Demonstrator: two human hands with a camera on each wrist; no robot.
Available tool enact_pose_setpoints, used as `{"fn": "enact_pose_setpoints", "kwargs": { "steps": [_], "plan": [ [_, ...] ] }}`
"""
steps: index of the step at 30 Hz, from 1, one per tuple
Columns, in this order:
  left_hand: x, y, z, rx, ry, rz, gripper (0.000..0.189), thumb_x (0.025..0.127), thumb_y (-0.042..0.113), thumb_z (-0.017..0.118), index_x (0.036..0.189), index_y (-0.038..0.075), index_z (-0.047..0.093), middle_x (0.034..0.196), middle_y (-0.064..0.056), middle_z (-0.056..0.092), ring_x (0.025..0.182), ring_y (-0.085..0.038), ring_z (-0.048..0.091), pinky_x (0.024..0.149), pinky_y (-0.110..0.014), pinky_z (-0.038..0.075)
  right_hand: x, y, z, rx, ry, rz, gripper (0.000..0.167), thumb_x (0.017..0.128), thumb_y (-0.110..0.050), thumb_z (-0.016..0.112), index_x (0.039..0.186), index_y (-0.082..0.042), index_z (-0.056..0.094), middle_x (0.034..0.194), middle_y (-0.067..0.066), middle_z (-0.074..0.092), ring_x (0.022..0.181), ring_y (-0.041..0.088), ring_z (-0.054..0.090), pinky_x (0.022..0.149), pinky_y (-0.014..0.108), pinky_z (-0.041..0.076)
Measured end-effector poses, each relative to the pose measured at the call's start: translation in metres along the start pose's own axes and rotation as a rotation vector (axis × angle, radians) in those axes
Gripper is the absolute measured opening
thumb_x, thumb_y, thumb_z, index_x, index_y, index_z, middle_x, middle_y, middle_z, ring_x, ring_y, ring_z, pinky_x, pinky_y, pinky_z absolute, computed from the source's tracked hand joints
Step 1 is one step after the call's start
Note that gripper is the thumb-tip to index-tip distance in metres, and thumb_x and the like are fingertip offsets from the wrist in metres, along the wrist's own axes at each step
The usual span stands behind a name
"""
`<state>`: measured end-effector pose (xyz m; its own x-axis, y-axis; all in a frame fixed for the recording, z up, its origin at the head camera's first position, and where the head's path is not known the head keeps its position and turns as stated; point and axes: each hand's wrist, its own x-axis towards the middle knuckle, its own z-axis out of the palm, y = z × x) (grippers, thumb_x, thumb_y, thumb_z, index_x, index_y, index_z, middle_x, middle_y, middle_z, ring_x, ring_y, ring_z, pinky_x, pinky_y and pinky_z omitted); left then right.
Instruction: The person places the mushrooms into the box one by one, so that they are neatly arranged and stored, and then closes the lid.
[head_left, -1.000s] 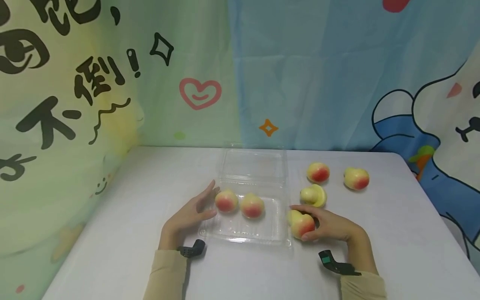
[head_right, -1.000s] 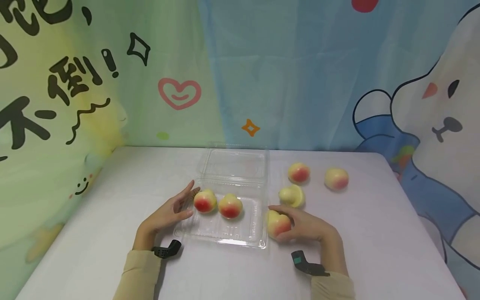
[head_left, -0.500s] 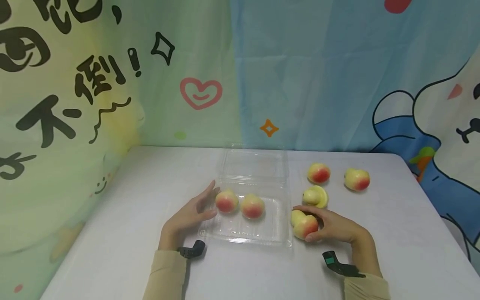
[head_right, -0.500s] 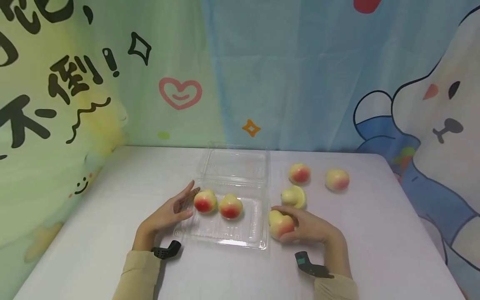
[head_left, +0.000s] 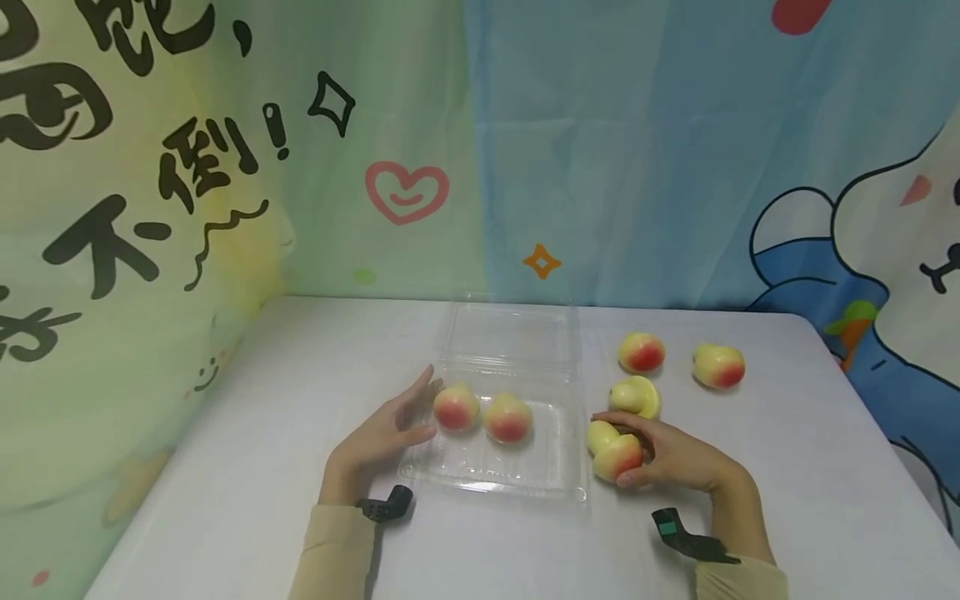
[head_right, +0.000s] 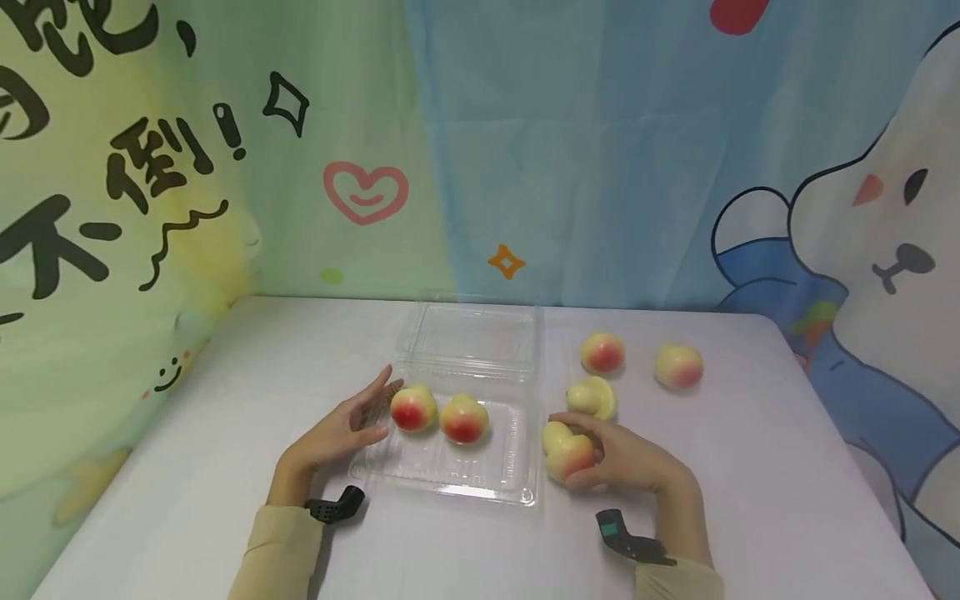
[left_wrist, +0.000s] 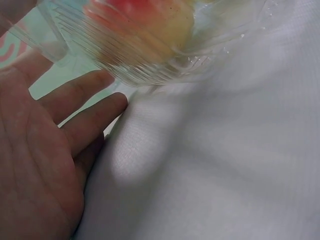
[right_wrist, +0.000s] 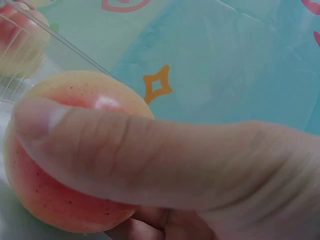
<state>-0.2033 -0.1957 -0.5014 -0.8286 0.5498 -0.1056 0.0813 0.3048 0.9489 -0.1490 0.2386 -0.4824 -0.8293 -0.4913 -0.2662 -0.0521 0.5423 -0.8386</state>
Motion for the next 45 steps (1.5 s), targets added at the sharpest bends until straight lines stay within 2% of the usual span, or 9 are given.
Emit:
{"fn": "enact_pose_setpoints", "kwargs": {
  "steps": [2, 5, 10, 16, 21, 28, 35, 38, 45],
  "plan": [
    [0.000, 0.000, 0.001, -0.003, -0.001, 0.007, 0.088, 0.087, 0.015, 0.067, 0.152, 0.034, 0.010, 0.156, 0.003, 0.028, 0.146, -0.011, 0.018, 0.120, -0.043, 0.008, 0.001, 0.000, 0.000, 0.007, 0.002, 0.003, 0.079, 0.074, -0.033, 0.079, 0.142, -0.026, 0.040, 0.147, 0.013, 0.037, 0.130, 0.032, 0.033, 0.105, 0.066, 0.028],
    [0.000, 0.001, 0.000, 0.017, 0.001, 0.017, 0.088, 0.087, 0.016, 0.068, 0.152, 0.033, 0.010, 0.156, 0.002, 0.029, 0.146, -0.012, 0.019, 0.120, -0.043, 0.008, 0.002, 0.000, -0.001, 0.014, 0.005, 0.009, 0.079, 0.074, -0.034, 0.080, 0.142, -0.029, 0.040, 0.147, 0.010, 0.038, 0.128, 0.023, 0.035, 0.106, 0.061, 0.030],
    [0.000, 0.000, -0.001, 0.045, -0.010, 0.037, 0.089, 0.088, 0.015, 0.067, 0.153, 0.031, 0.009, 0.156, -0.001, 0.028, 0.146, -0.017, 0.018, 0.120, -0.046, 0.008, 0.002, 0.001, -0.003, 0.023, 0.012, 0.003, 0.078, 0.075, -0.033, 0.079, 0.142, -0.032, 0.039, 0.146, 0.005, 0.039, 0.118, 0.003, 0.041, 0.103, 0.041, 0.037],
    [0.001, 0.001, -0.003, 0.084, -0.008, 0.058, 0.088, 0.089, 0.017, 0.066, 0.153, 0.030, 0.008, 0.156, -0.003, 0.028, 0.146, -0.018, 0.019, 0.120, -0.046, 0.008, 0.001, -0.001, -0.005, 0.039, 0.052, -0.053, 0.078, 0.076, -0.026, 0.079, 0.143, -0.031, 0.040, 0.146, 0.004, 0.039, 0.115, 0.000, 0.042, 0.095, 0.021, 0.042],
    [0.001, 0.002, -0.003, 0.090, -0.002, 0.050, 0.088, 0.088, 0.017, 0.066, 0.153, 0.031, 0.008, 0.156, -0.002, 0.028, 0.146, -0.017, 0.019, 0.120, -0.045, 0.009, 0.002, -0.003, -0.006, 0.087, 0.060, -0.073, 0.079, 0.076, -0.023, 0.080, 0.143, -0.031, 0.039, 0.147, 0.003, 0.039, 0.116, 0.000, 0.043, 0.095, 0.016, 0.041],
    [0.001, 0.001, -0.003, 0.086, -0.006, 0.038, 0.088, 0.088, 0.017, 0.067, 0.153, 0.029, 0.009, 0.156, -0.001, 0.029, 0.147, -0.017, 0.018, 0.120, -0.048, 0.009, -0.002, -0.008, -0.008, 0.065, 0.092, -0.049, 0.078, 0.076, -0.027, 0.079, 0.143, -0.035, 0.039, 0.147, 0.000, 0.040, 0.116, -0.002, 0.042, 0.099, 0.031, 0.041],
    [0.001, 0.001, -0.004, 0.092, -0.003, 0.043, 0.087, 0.088, 0.017, 0.066, 0.153, 0.029, 0.009, 0.156, -0.002, 0.029, 0.147, -0.018, 0.019, 0.119, -0.050, 0.009, -0.002, -0.011, -0.010, 0.110, 0.120, -0.136, 0.079, 0.077, -0.020, 0.078, 0.144, -0.031, 0.037, 0.150, 0.002, 0.036, 0.120, -0.006, 0.040, 0.095, 0.009, 0.038],
    [0.001, 0.000, -0.004, 0.088, -0.002, 0.033, 0.087, 0.088, 0.017, 0.066, 0.153, 0.030, 0.010, 0.156, -0.001, 0.029, 0.147, -0.018, 0.018, 0.119, -0.050, 0.009, 0.000, -0.015, -0.010, 0.128, 0.141, -0.169, 0.079, 0.078, -0.018, 0.077, 0.145, -0.029, 0.037, 0.152, 0.003, 0.033, 0.123, -0.007, 0.039, 0.097, 0.007, 0.036],
    [0.000, 0.002, -0.003, 0.045, 0.003, 0.004, 0.088, 0.088, 0.016, 0.067, 0.154, 0.029, 0.010, 0.155, 0.002, 0.030, 0.146, -0.014, 0.020, 0.120, -0.046, 0.009, 0.006, -0.026, -0.006, 0.144, 0.191, -0.181, 0.078, 0.080, -0.020, 0.077, 0.146, -0.026, 0.036, 0.152, 0.006, 0.031, 0.122, -0.007, 0.040, 0.096, 0.007, 0.038]
  ]
}}
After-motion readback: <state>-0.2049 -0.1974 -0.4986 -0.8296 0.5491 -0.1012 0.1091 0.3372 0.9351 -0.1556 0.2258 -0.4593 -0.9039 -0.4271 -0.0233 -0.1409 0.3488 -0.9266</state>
